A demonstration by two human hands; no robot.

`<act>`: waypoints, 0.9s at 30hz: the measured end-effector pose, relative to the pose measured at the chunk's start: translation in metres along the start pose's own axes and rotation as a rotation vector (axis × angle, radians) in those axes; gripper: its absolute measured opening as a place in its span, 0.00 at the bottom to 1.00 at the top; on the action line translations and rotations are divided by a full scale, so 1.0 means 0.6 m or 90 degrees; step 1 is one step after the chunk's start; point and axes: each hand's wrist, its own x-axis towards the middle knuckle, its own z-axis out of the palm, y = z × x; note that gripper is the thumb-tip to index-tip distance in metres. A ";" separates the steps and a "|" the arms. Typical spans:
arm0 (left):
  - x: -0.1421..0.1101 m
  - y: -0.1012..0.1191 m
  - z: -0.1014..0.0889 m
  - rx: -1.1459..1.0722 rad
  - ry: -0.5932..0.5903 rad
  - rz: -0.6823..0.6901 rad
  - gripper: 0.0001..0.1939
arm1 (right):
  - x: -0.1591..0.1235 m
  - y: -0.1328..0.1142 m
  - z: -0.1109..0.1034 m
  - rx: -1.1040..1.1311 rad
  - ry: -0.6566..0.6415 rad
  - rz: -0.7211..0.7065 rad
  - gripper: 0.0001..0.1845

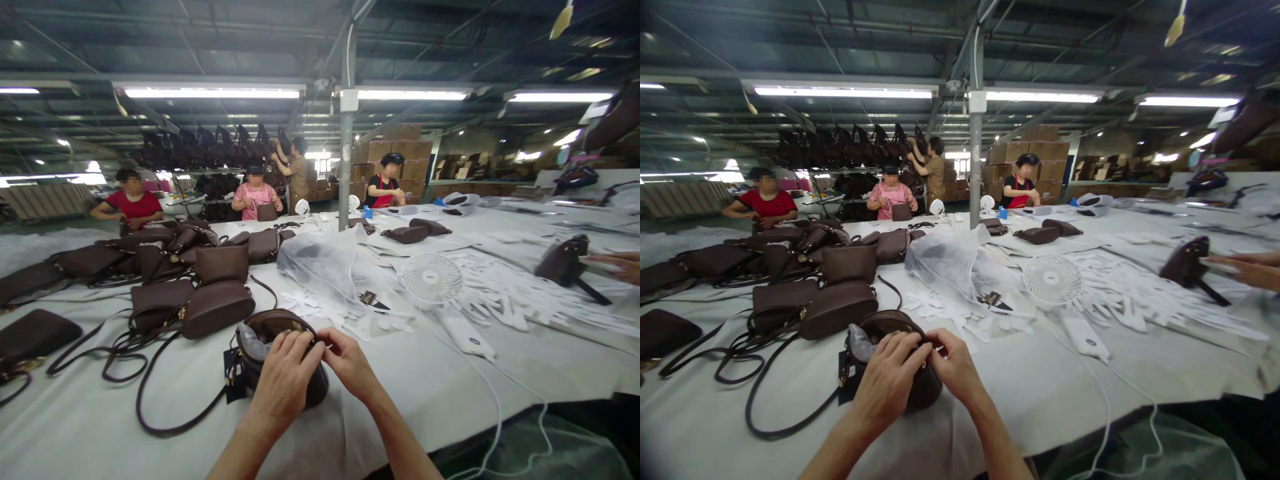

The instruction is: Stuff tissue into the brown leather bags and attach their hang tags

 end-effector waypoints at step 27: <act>0.002 0.001 0.012 -0.106 0.259 -0.273 0.06 | -0.023 0.036 0.064 -0.048 0.097 -0.004 0.27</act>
